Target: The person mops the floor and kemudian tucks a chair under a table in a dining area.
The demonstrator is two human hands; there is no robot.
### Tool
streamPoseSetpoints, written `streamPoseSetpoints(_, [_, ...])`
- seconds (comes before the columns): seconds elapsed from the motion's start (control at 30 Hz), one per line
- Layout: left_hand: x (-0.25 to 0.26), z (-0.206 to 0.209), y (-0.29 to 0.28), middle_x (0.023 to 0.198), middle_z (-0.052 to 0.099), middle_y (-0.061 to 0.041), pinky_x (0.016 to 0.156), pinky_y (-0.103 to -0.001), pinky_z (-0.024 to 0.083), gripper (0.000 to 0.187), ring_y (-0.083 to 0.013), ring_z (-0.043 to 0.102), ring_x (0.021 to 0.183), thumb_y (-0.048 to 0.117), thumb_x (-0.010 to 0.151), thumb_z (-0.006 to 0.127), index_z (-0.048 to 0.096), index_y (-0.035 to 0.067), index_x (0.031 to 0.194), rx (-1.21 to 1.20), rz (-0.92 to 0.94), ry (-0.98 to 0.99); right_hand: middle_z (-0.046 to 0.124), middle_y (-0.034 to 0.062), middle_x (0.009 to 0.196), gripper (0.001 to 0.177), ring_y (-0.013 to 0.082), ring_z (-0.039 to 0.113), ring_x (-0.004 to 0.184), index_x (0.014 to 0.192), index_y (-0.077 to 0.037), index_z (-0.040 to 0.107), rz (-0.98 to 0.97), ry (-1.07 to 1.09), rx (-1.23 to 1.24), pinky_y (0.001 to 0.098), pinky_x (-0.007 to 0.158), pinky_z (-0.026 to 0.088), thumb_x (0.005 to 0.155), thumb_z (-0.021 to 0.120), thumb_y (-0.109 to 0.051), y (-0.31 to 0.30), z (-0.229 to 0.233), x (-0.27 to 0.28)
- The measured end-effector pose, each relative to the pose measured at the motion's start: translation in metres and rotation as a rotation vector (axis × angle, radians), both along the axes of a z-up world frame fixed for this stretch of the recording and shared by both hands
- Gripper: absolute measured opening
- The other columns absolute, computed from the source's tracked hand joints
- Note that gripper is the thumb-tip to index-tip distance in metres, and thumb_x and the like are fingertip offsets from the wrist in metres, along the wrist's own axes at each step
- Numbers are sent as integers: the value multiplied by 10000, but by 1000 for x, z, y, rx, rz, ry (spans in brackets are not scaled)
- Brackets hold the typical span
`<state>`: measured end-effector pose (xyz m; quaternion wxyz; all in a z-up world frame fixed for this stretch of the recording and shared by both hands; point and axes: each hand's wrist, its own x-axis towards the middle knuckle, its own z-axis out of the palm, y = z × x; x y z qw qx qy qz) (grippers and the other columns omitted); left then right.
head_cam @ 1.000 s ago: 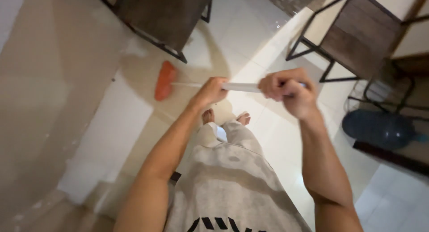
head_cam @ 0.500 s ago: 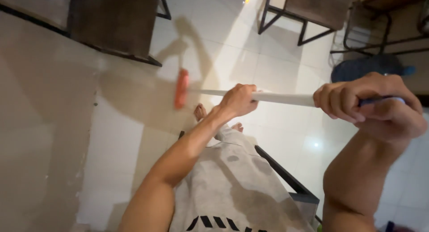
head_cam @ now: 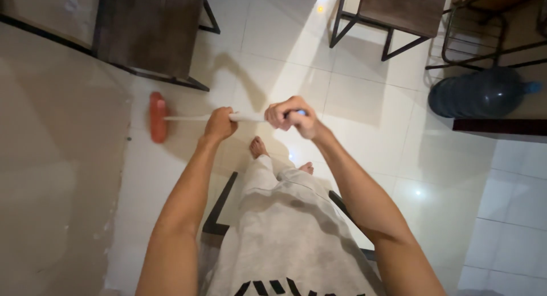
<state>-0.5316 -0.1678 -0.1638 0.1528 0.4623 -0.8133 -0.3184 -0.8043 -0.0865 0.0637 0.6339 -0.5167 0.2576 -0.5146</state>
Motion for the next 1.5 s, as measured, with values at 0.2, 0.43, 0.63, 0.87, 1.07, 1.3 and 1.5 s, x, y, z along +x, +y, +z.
streamPoseSetpoints(0.2, [-62, -21, 4, 849, 693, -251, 744, -483, 553, 152, -435, 690, 832, 138, 769, 706, 680, 12, 851, 213, -108, 47, 427, 77, 578, 170, 229, 419, 627, 584, -33, 400, -88, 140, 129, 370, 717, 436, 648, 497, -157, 16, 28, -41])
streamPoseSetpoints(0.43, [-210, 92, 55, 850, 720, -235, 757, -450, 564, 155, -384, 720, 810, 140, 811, 689, 733, 27, 909, 351, -302, 181, 437, 99, 557, 160, 229, 414, 577, 558, -57, 414, -284, 299, 115, 385, 633, 420, 657, 434, -182, 71, 141, -120])
streamPoseSetpoints(0.63, [-258, 185, 93, 785, 729, -215, 700, -422, 603, 206, -359, 765, 734, 96, 772, 619, 714, 26, 941, 571, -413, 170, 413, 104, 543, 163, 218, 389, 516, 576, -60, 401, -290, 354, 73, 402, 624, 403, 715, 438, -137, 123, 191, -158])
streamPoseSetpoints(0.87, [-250, 207, 110, 830, 724, -249, 798, -454, 574, 178, -421, 713, 836, 119, 776, 693, 736, -2, 899, 370, -321, 162, 429, 45, 534, 150, 193, 379, 510, 605, -119, 436, -137, 286, -24, 410, 636, 401, 735, 498, -162, 142, 186, -196])
streamPoseSetpoints(1.07, [-214, 121, 109, 890, 734, -219, 885, -543, 473, 174, -416, 690, 944, 150, 750, 724, 744, 33, 878, 248, -143, 34, 398, 42, 526, 233, 198, 352, 514, 593, -119, 431, -34, 14, -137, 412, 636, 371, 811, 452, -200, 114, 83, -181])
streamPoseSetpoints(1.3, [-219, 39, 108, 943, 716, -209, 802, -474, 543, 131, -423, 672, 931, 180, 778, 702, 709, 68, 844, 285, -28, 13, 394, 81, 527, 181, 224, 343, 560, 547, -43, 354, 17, 65, -36, 382, 609, 362, 596, 479, -164, 99, 51, -183])
streamPoseSetpoints(1.5, [-320, 44, 126, 907, 706, -202, 774, -469, 543, 141, -407, 680, 876, 171, 811, 711, 676, 35, 807, 261, -89, 124, 438, 94, 567, 157, 227, 396, 574, 565, -24, 393, -74, 232, 35, 361, 585, 361, 625, 468, -147, 128, 106, -254])
